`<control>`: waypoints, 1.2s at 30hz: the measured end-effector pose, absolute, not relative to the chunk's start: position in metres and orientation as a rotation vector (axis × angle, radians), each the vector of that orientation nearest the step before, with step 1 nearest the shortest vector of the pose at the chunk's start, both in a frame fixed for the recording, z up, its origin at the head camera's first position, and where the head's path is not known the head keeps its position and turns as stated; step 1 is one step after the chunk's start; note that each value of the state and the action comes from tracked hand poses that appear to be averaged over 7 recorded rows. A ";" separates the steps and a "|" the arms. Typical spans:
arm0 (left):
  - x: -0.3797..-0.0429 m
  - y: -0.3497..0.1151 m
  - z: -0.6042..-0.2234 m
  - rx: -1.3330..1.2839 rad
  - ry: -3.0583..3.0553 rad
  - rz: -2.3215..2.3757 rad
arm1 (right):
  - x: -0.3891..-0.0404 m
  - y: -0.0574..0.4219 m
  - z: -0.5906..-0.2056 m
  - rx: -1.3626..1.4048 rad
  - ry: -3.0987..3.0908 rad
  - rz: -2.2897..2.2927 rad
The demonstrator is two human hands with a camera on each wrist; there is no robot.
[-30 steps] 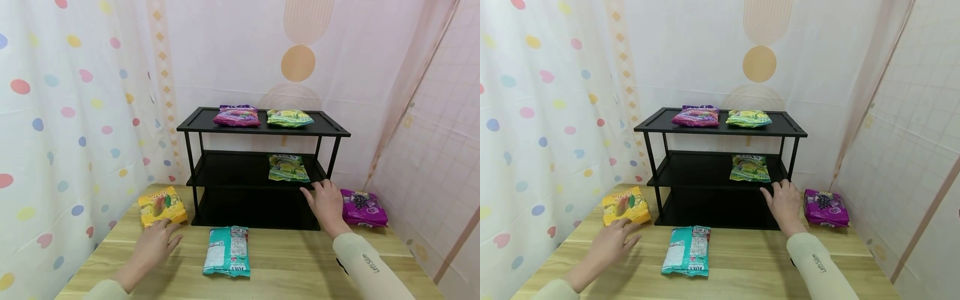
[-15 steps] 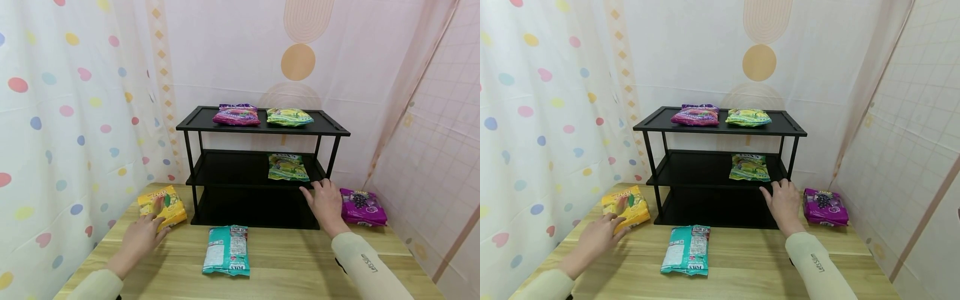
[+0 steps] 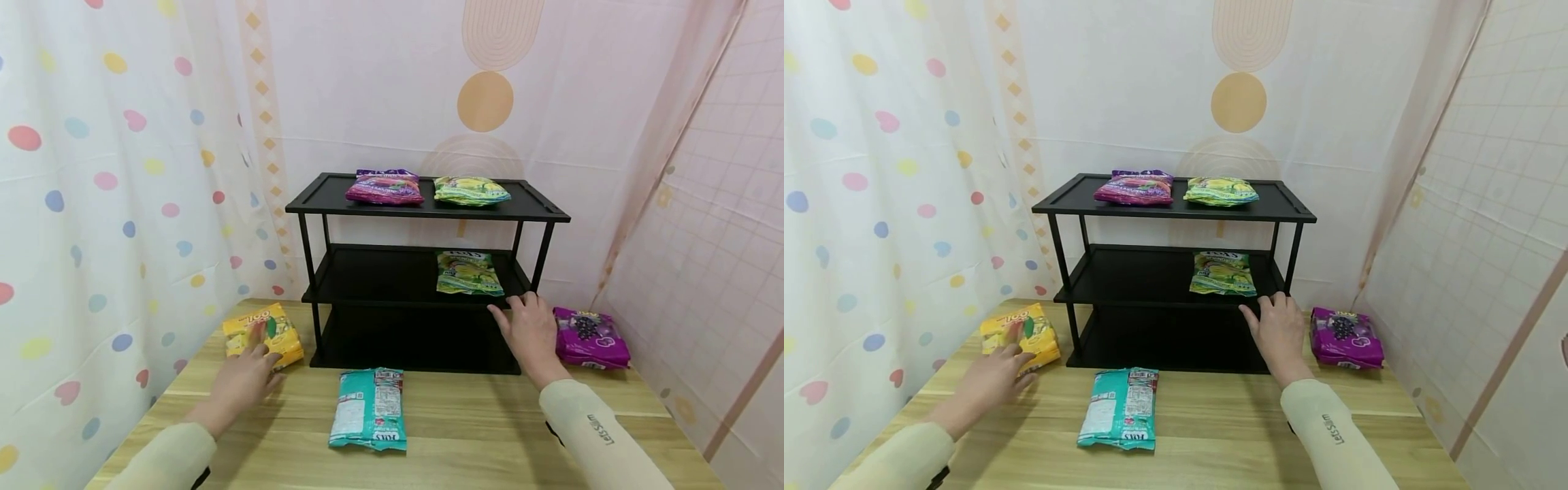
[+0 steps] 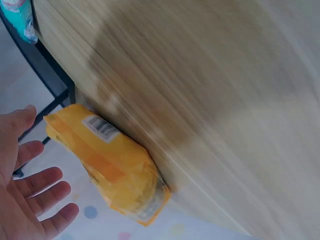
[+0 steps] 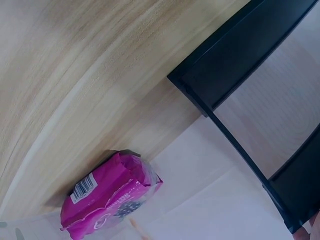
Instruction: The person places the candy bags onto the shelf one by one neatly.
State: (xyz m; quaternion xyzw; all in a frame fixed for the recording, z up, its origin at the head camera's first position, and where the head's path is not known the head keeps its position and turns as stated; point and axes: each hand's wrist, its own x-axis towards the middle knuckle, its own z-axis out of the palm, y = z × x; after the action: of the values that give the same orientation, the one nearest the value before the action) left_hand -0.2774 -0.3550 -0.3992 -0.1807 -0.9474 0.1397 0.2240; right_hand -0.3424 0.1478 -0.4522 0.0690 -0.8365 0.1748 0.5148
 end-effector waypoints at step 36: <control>-0.281 -0.281 -0.429 -1.261 -2.553 0.606 | -0.342 0.148 -0.452 0.171 -2.009 0.407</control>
State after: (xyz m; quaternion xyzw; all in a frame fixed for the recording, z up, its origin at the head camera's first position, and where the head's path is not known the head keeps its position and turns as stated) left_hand -0.2814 -0.2807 -0.4294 -0.4301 -0.8712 0.2068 0.1149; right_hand -0.3425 0.1481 -0.4521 0.0714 -0.8366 0.1694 0.5161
